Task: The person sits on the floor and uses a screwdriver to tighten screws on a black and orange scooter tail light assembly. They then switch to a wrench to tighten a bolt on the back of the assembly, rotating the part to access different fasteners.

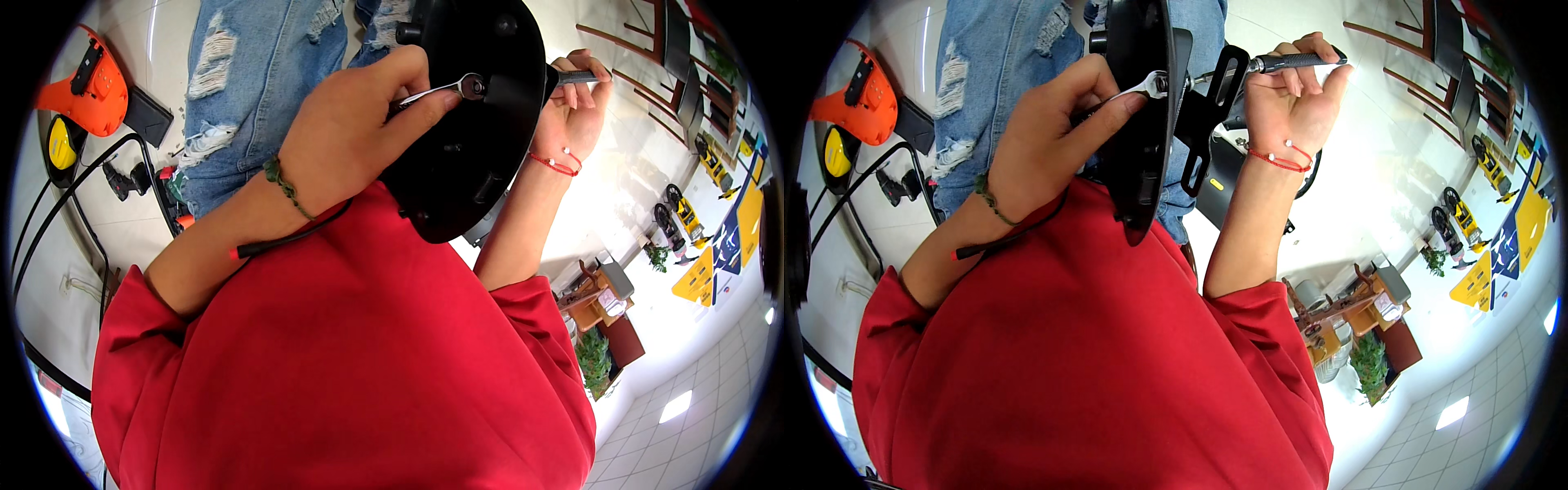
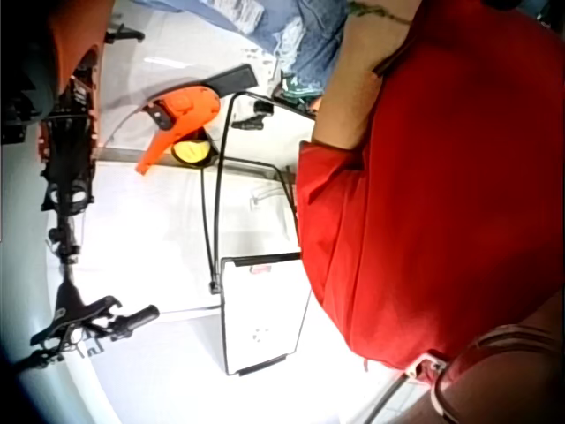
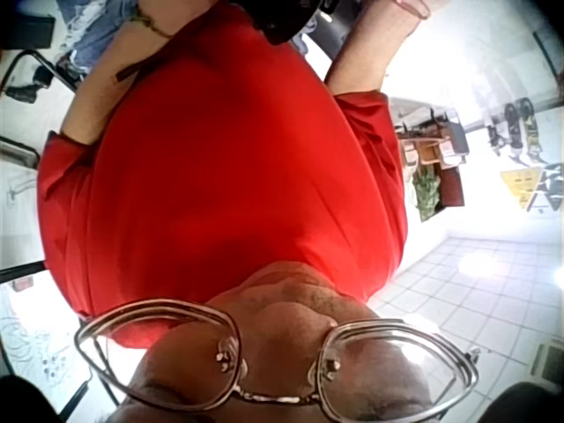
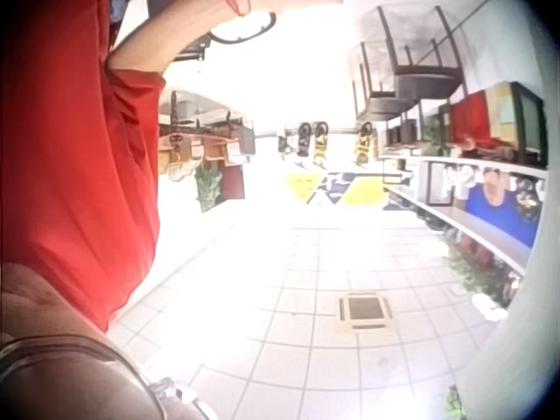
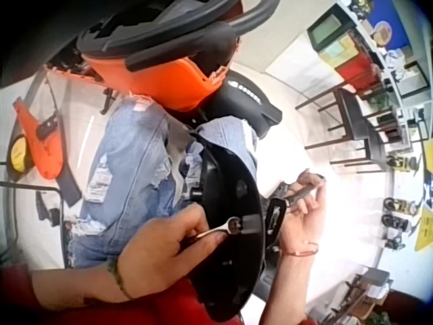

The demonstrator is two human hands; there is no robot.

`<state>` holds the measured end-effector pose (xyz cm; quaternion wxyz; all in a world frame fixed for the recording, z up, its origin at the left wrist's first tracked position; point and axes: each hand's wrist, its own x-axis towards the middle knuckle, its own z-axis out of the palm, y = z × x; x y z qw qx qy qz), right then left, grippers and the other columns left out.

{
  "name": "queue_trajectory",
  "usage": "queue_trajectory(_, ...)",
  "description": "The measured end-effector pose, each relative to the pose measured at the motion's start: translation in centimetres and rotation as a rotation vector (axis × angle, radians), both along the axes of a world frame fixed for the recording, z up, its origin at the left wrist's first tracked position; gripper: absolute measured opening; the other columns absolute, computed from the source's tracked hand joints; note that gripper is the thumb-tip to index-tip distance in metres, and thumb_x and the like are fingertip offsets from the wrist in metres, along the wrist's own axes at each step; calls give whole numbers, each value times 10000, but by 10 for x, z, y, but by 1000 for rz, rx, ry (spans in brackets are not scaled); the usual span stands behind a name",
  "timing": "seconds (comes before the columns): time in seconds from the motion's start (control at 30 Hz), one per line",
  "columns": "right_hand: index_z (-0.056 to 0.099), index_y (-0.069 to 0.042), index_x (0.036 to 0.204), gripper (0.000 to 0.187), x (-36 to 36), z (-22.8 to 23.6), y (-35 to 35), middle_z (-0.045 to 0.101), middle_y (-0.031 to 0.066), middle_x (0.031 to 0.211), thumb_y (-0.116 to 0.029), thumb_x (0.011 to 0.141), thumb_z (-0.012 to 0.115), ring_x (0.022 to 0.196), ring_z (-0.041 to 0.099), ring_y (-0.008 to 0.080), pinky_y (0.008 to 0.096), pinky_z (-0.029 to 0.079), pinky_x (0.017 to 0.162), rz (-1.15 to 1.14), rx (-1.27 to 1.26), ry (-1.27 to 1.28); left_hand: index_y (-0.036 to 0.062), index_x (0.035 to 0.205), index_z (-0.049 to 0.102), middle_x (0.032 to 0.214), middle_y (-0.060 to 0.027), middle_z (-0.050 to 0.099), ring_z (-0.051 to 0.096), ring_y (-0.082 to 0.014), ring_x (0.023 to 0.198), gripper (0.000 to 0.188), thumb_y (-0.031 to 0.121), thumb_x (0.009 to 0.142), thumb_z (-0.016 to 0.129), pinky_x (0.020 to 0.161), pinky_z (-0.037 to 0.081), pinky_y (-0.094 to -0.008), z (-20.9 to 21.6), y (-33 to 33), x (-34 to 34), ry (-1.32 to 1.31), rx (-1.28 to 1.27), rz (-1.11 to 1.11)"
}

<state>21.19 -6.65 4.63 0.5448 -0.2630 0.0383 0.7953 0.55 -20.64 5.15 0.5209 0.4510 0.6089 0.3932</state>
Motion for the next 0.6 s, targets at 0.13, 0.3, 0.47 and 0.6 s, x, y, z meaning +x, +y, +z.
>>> queue_trajectory(0.13, 543, 4, 1115, 503, 4, 5, -1, 636, -65, 878, -483, 992, 575, 576, 396, 29, 171, 327, 468, 18, 49, -109, 34, 858, 533, 660, 20, 481, 400, -40, 627, 221, 176, 987, 642, 564, 339, -230, 4, 0, -1, -19, -9, -8)
queue_trajectory(0.3, 521, 2, 1310, 380, 16, 5, -8, 627, 17, 984, -247, 1041, 419, 703, 458, 109, 234, 354, 577, 71, 209, -256, 33, 857, 535, 659, 15, 490, 403, -44, 624, 229, 188, 984, 648, 559, 339, -234, 6, 1, -1, -23, -25, -15)
queue_trajectory(0.47, 551, -25, 1278, 358, 23, 1, -13, 610, 14, 966, -261, 1043, 420, 725, 443, 118, 241, 347, 612, 104, 147, -129, 32, 855, 535, 656, 8, 493, 408, -51, 619, 238, 199, 984, 646, 558, 342, -238, 5, 1, -1, -17, -17, -11)
queue_trajectory(0.6, 585, -53, 1223, 299, 27, -3, -12, 604, 18, 959, -251, 1036, 463, 712, 437, 104, 238, 357, 612, 56, 107, -110, 32, 855, 535, 654, 5, 492, 409, -53, 615, 238, 199, 983, 645, 556, 343, -242, 5, 0, 0, -11, -9, -3)
